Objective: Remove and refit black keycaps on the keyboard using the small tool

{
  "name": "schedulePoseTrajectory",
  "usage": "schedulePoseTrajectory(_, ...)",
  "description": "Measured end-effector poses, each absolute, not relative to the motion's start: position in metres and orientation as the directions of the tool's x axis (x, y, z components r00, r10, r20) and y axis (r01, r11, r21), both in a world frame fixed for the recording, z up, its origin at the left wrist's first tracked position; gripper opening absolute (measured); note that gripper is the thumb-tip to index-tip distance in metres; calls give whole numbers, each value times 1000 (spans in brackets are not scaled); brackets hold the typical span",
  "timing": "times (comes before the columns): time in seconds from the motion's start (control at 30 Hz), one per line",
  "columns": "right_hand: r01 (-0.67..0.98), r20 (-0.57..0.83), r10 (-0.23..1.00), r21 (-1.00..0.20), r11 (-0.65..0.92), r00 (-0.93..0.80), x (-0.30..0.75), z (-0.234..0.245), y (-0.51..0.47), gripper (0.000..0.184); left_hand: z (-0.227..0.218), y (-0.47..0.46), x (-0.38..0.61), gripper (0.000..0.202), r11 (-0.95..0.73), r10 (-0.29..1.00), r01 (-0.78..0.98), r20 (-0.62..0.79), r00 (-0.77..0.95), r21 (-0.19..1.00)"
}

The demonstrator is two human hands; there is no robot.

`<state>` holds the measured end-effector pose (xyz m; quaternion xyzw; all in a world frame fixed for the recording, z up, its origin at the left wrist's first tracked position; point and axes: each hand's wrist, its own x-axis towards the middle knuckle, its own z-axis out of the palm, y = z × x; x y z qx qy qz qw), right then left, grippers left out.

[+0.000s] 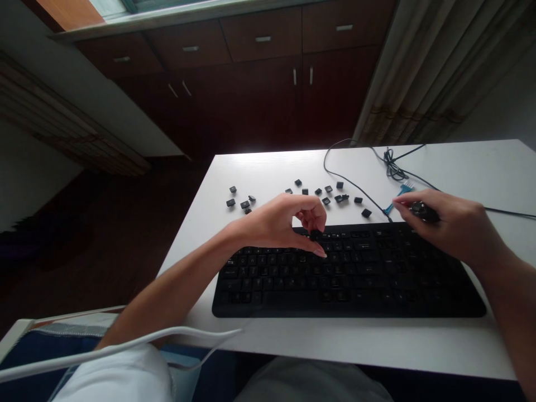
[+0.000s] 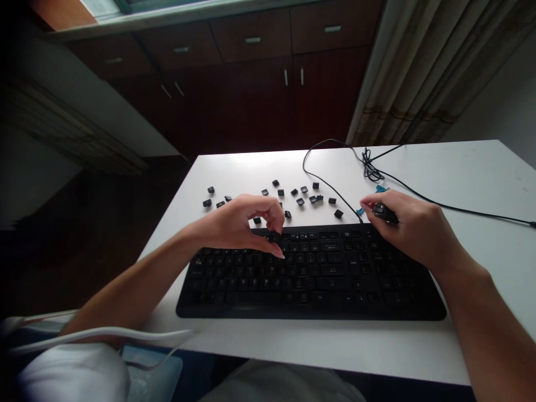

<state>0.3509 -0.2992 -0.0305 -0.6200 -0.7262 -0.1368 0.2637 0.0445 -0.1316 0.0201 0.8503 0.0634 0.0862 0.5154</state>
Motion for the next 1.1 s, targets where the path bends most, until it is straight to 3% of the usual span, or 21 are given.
schedulePoseTrajectory(0.23,984,618,778,-38,175,-115,353,-34,-301,19,29,-138,23,24,-542,215,42,91,972,839)
schedulePoseTrajectory(0.43,991,644,756,26,129,-115,365,-42,-300,18,17,-148,-47,32,-531,513,179,146,846,828)
schedulePoseTrajectory(0.6,995,654,751,15,103,-88,360,-22,-313,19,-6,-188,-103,23,-321,846,263,151,511,910)
schedulePoseTrajectory(0.77,998,700,711,48,38,-61,328,-3,-359,20,-26,-234,-119,14,-199,963,237,145,225,951)
schedulePoseTrajectory(0.9,994,601,798,-62,86,-32,288,-12,-402,25,-29,-259,-112,12,-195,972,250,152,181,948)
schedulePoseTrajectory(1.1,858,449,893,-446,255,-32,235,-34,-427,39,-18,-268,-87,11,-95,897,205,-5,442,974)
